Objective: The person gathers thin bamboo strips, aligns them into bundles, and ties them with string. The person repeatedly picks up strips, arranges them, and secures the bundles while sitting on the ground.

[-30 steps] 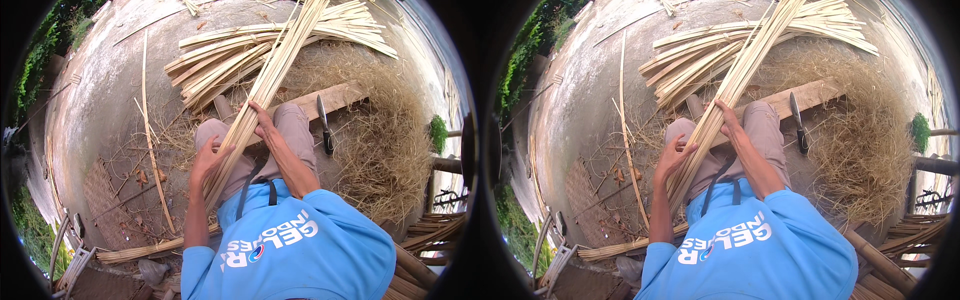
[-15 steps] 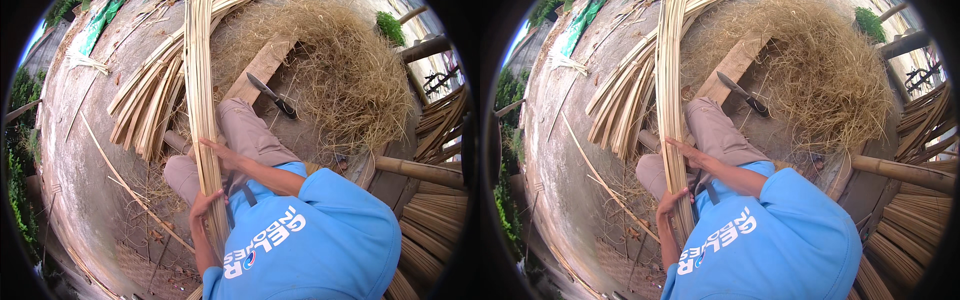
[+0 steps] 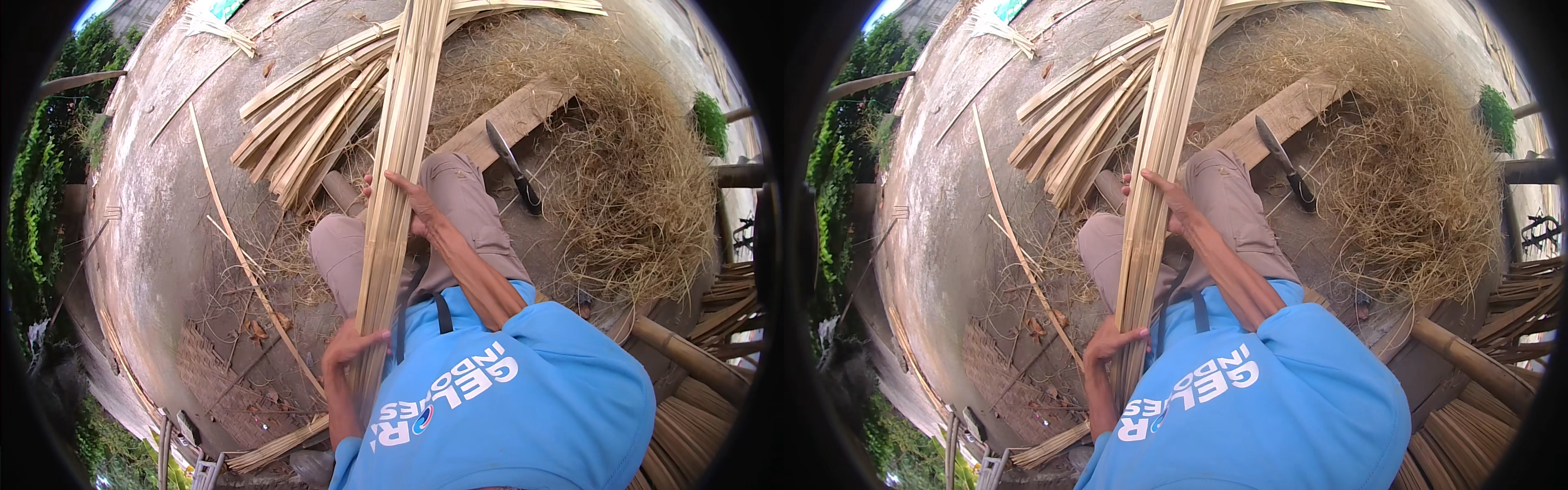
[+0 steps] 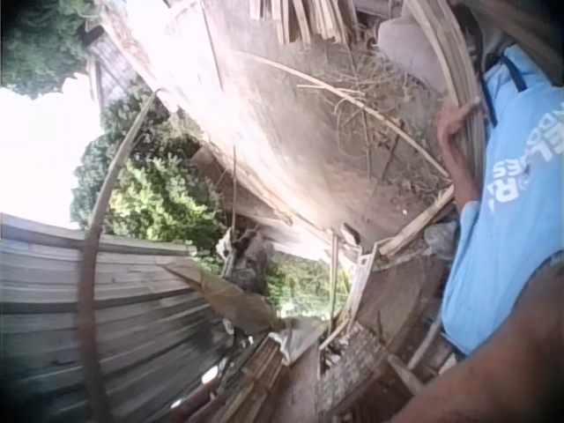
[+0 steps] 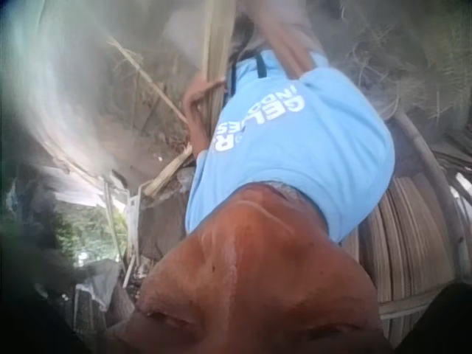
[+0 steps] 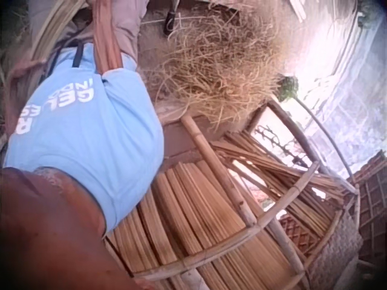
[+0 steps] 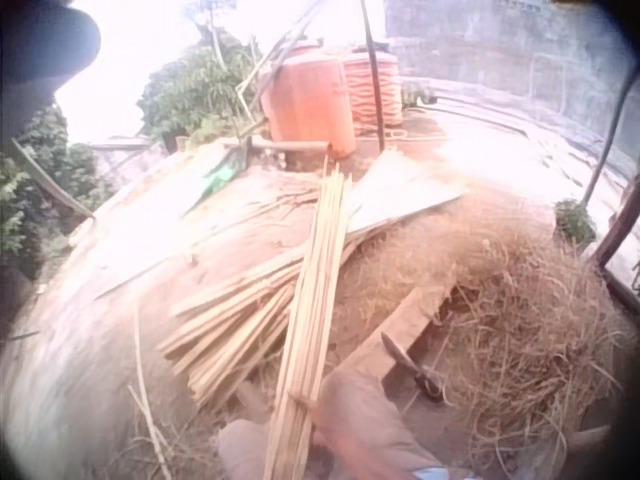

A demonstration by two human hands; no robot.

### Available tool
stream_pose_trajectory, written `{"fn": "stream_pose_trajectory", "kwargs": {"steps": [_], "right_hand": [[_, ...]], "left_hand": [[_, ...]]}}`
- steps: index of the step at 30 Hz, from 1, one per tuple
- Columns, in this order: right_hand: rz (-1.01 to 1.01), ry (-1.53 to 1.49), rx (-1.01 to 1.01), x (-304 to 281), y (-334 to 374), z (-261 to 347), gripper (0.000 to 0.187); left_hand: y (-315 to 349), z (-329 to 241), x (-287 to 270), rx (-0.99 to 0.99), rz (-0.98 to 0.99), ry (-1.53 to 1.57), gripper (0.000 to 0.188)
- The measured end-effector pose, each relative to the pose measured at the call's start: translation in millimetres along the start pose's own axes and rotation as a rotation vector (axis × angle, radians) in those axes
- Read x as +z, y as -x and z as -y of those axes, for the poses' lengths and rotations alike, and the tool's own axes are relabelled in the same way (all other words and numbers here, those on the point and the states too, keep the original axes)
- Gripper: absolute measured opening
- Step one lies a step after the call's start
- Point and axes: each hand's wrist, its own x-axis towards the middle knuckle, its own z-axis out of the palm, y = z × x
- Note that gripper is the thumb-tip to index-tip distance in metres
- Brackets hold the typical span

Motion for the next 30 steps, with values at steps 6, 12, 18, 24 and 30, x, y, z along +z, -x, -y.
{"fn": "stream_pose_trajectory", "kwargs": {"steps": [6,12,18,24,30], "right_hand": [[-0.009,-0.039,0.056,-34.2,-24.0,-6.4,0.050],[-0.032,-0.029,0.070,-57.0,-35.7,-1.0,0.042],[-0.013,-0.117,0.125,-55.5,-33.0,1.3,0.040],[-0.111,0.005,0.102,-61.0,-29.4,1.9,0.052],[-0.285,0.167,0.112,-36.0,11.9,-16.4,0.082]], "left_hand": [[-15.1,4.9,2.5,-0.025,-0.031,0.110,0.037],[-22.8,2.5,2.9,-0.037,-0.019,0.190,0.049],[-49.1,-2.2,-5.6,-0.061,-0.051,0.311,0.080],[-72.1,1.2,-6.3,0.094,-0.007,0.090,0.079],[-59.1,-14.1,-35.8,0.087,-0.048,0.038,0.072]]}}
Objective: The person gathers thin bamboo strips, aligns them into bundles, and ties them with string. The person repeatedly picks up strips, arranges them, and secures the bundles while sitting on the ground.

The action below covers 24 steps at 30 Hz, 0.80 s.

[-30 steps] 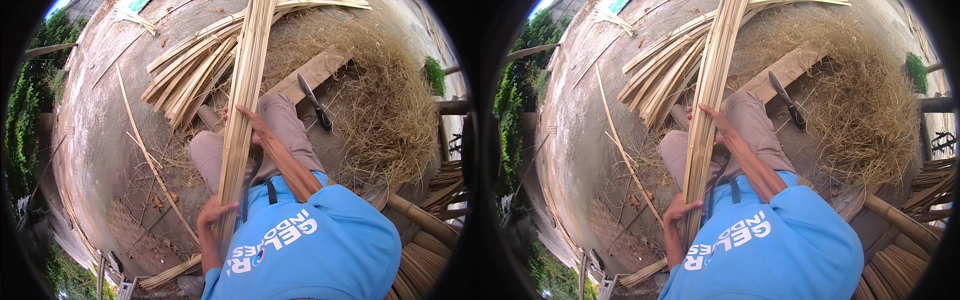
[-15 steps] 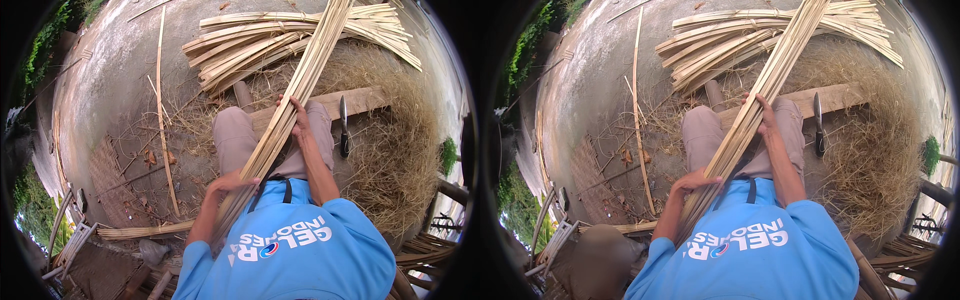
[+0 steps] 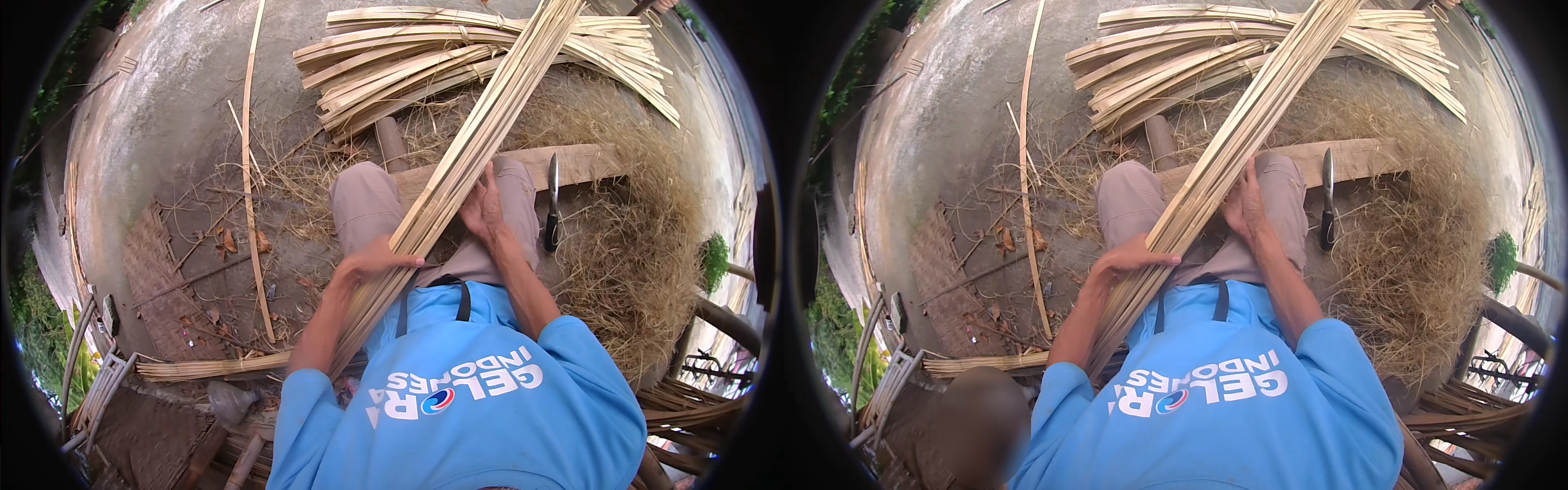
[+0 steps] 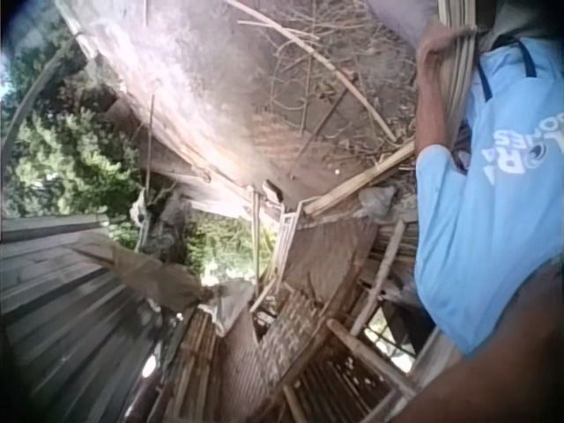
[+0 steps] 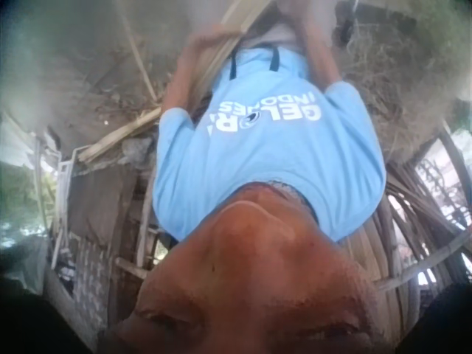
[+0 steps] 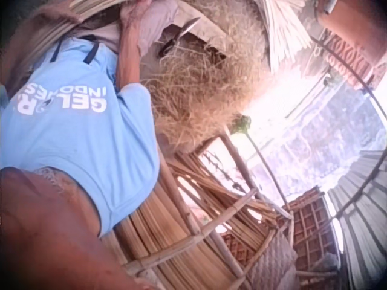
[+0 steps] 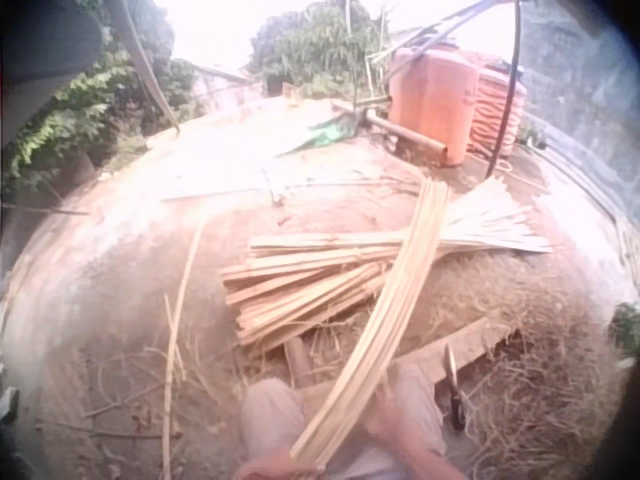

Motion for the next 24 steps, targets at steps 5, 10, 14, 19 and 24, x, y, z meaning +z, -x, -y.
{"fn": "stream_pose_trajectory", "kwargs": {"steps": [5,10,14,19,24], "right_hand": [[0.082,0.200,0.157,7.4,44.9,-48.1,0.086],[0.261,0.403,0.129,10.0,42.7,-71.5,0.061],[0.419,1.021,0.068,20.7,39.9,-59.8,0.040],[-0.016,1.211,-0.269,-0.5,33.4,-47.6,0.024],[0.146,1.515,-0.953,60.0,37.9,14.8,0.023]], "left_hand": [[7.8,-10.5,-33.0,-0.083,-0.019,-0.110,0.070],[12.0,-21.9,-45.8,-0.071,0.089,0.176,0.045],[13.0,-15.4,-47.4,-0.110,0.065,0.169,0.044],[10.0,-6.5,-44.1,-0.093,0.057,0.160,0.042],[0.9,11.8,-10.4,0.174,0.033,0.093,0.038]]}}
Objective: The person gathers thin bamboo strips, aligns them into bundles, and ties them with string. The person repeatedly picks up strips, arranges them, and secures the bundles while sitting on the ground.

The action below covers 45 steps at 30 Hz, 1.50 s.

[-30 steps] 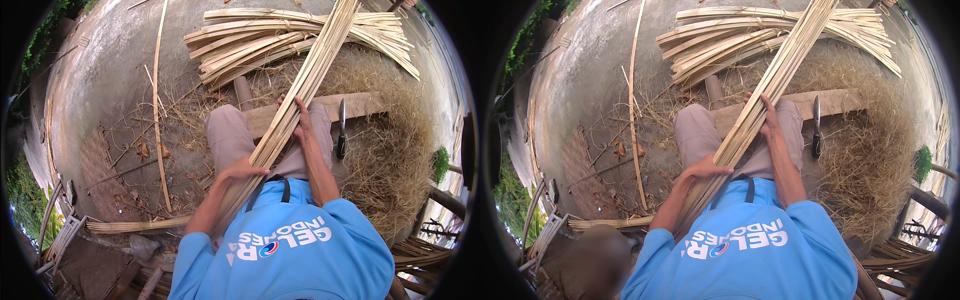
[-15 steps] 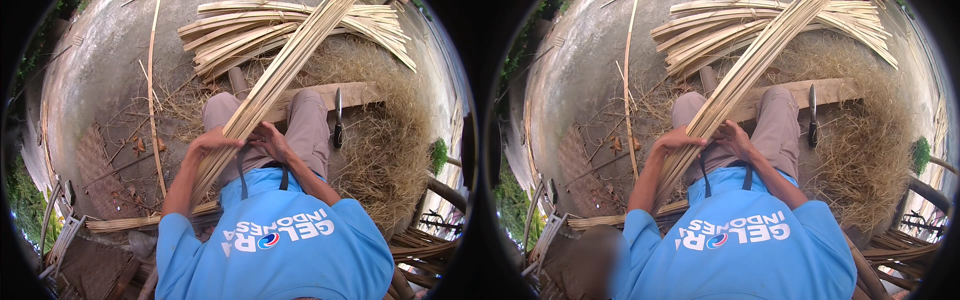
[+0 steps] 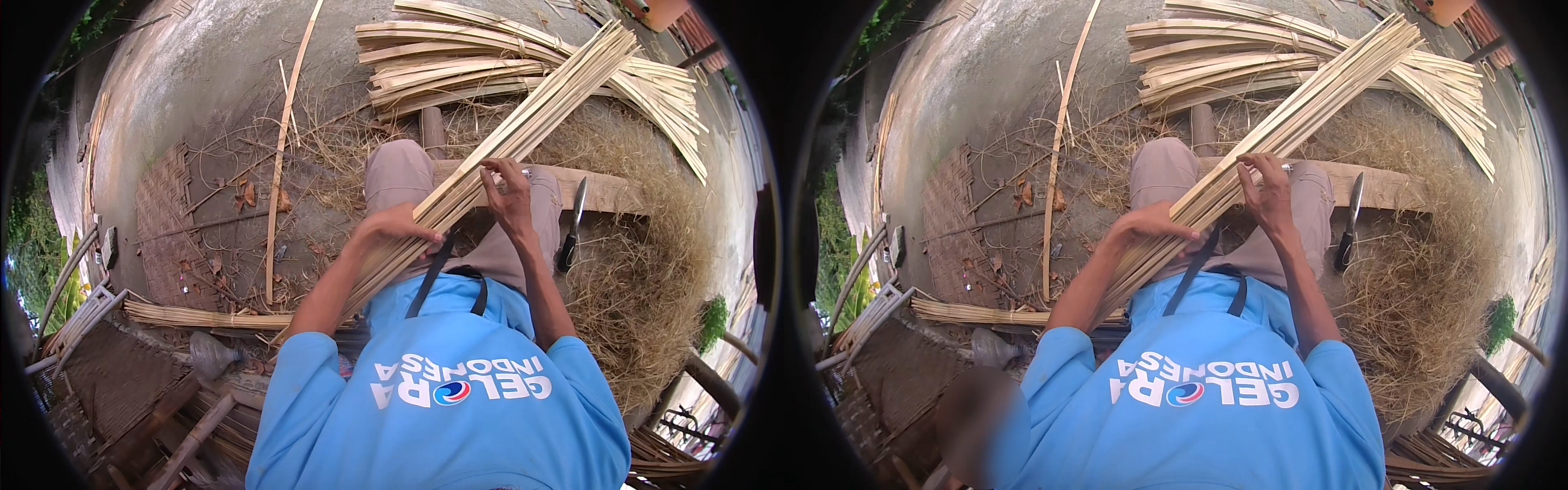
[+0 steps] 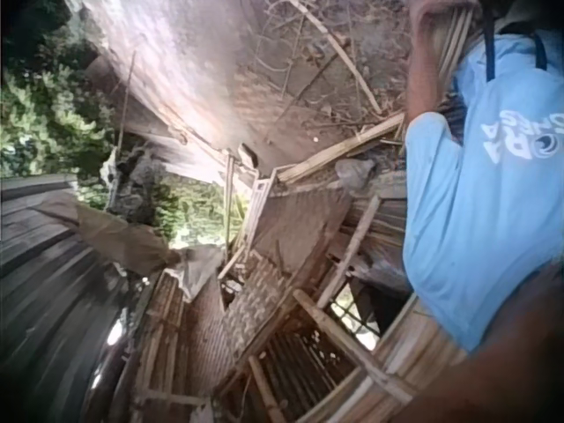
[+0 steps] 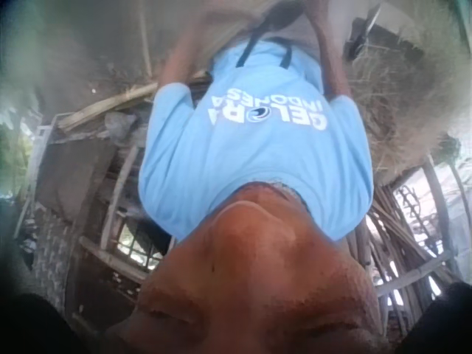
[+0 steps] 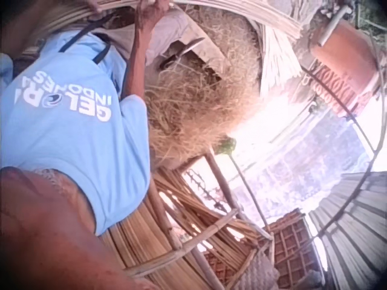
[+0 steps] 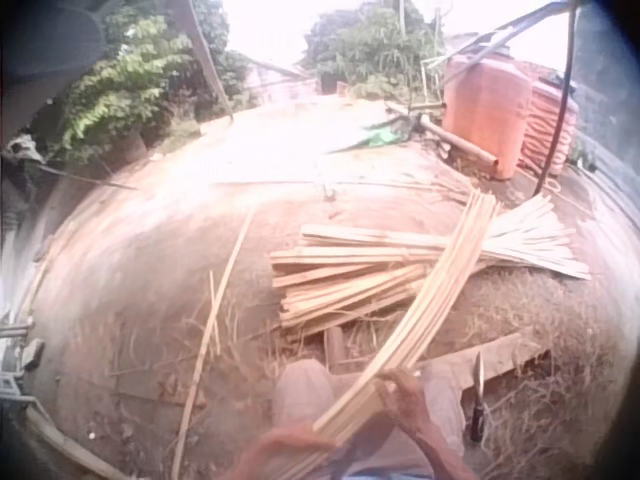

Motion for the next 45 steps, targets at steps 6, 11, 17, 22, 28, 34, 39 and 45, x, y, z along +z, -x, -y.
{"fn": "stream_pose_trajectory", "kwargs": {"steps": [6,11,17,22,28,34,39,45], "right_hand": [[0.623,0.399,-0.315,-5.4,-39.2,-16.0,0.035],[0.658,0.305,-0.315,-10.5,-28.0,-5.2,0.023],[0.489,0.259,-0.365,-4.3,-12.9,8.0,0.011],[0.534,0.269,-0.405,-2.1,-18.8,-1.5,0.015],[0.607,0.218,-0.458,-6.6,-28.7,-8.7,0.017],[0.738,0.333,-0.439,-12.6,-37.5,-5.1,0.016],[0.873,0.386,-0.601,-4.7,-50.9,-17.8,0.014],[1.018,0.442,-0.741,0.5,-60.3,-24.7,0.021]], "left_hand": [[-3.4,9.0,18.6,-0.221,-0.029,0.110,0.038],[-3.4,19.1,18.2,-0.192,0.024,0.253,0.044],[-13.6,37.6,11.1,-0.165,0.054,0.170,0.046],[-19.3,47.2,0.7,-0.109,0.157,0.307,0.054],[-16.1,40.5,-6.5,-0.126,0.164,0.243,0.063],[-16.3,34.4,-8.5,-0.207,0.134,0.094,0.082],[-12.8,30.6,-9.2,-0.210,0.110,0.047,0.084],[-15.3,41.2,-7.3,-0.211,0.114,0.107,0.086]]}}
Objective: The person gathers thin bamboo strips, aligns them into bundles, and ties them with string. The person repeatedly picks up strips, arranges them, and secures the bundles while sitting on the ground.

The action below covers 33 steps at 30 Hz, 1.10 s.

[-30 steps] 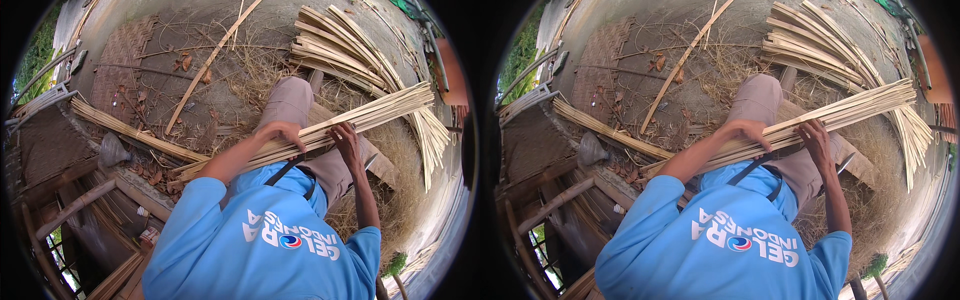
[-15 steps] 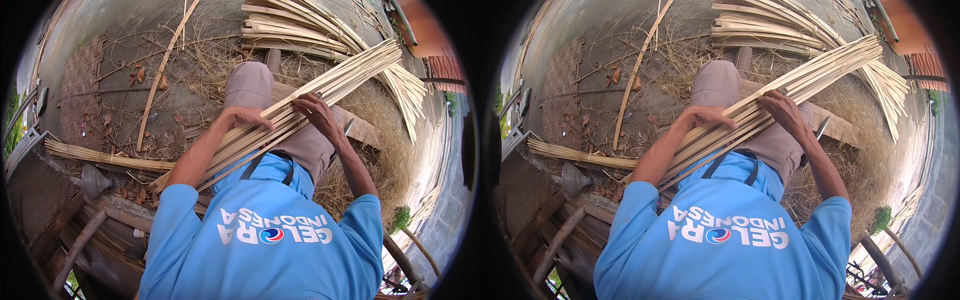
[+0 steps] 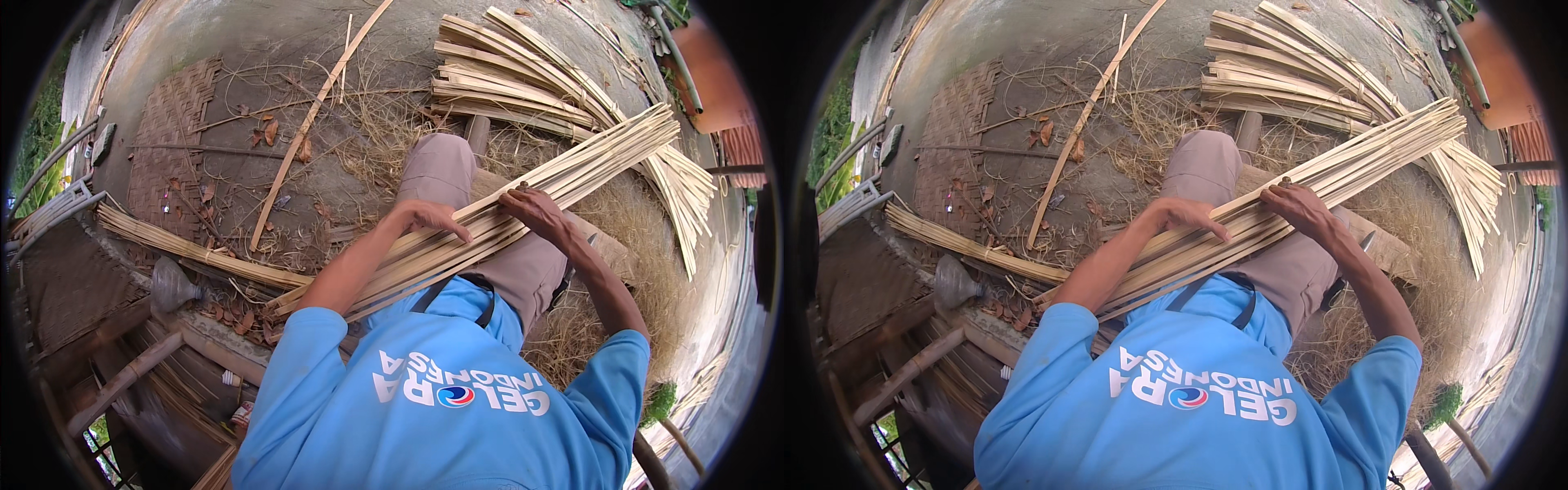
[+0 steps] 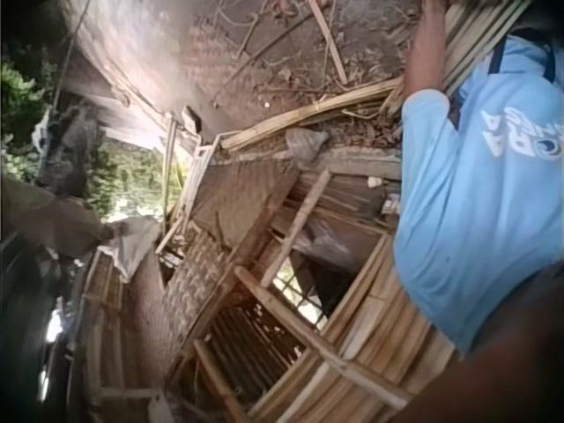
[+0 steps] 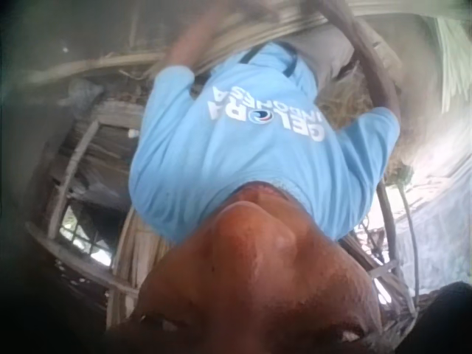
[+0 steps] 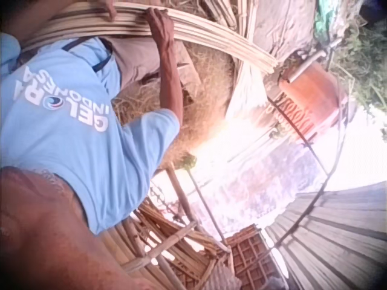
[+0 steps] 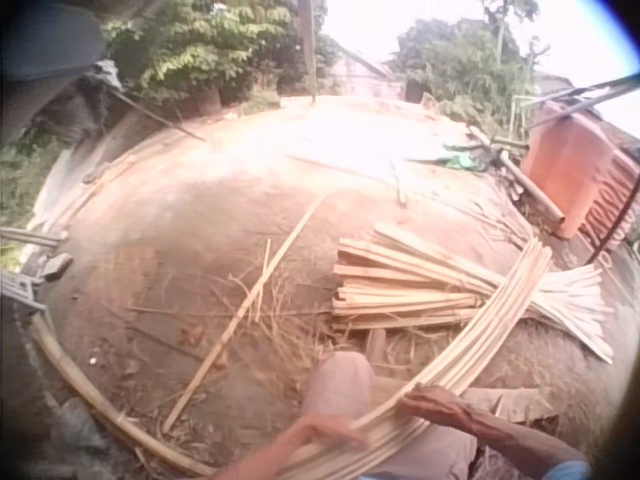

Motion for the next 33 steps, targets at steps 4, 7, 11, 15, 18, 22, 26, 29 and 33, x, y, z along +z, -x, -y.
{"fn": "stream_pose_trajectory", "kwargs": {"steps": [4,7,11,15,18,22,26,29,33], "right_hand": [[-0.049,0.189,-0.114,-3.3,2.3,1.1,0.029],[-0.028,0.194,-0.015,9.9,12.6,0.8,0.031],[-0.135,0.255,-0.068,8.8,15.5,4.4,0.031],[-0.154,0.215,-0.095,12.0,17.0,2.4,0.031],[-0.186,0.273,-0.118,11.8,17.4,-0.6,0.034],[-0.212,0.286,-0.096,15.9,21.3,3.0,0.037],[-0.239,0.289,-0.080,18.8,21.0,7.3,0.038],[-0.310,0.222,-0.060,23.1,21.4,7.4,0.036],[-0.274,-0.005,0.068,12.9,17.5,13.7,0.027]], "left_hand": [[-11.4,9.9,-4.0,-0.014,-0.027,-0.021,0.082],[-2.6,-3.5,-0.3,-0.080,0.008,0.018,0.082],[-7.4,7.4,2.0,0.035,-0.056,-0.009,0.086],[-7.8,5.6,0.8,0.001,-0.015,-0.006,0.089],[-3.5,0.1,6.1,0.068,-0.003,0.029,0.092],[-0.8,-6.1,9.2,0.040,-0.115,-0.080,0.090],[-22.4,17.1,-4.0,-0.013,-0.110,-0.030,0.092],[-21.6,17.9,-3.0,0.079,-0.089,-0.054,0.092],[-21.1,13.2,-4.0,-0.018,-0.101,-0.144,0.085]]}}
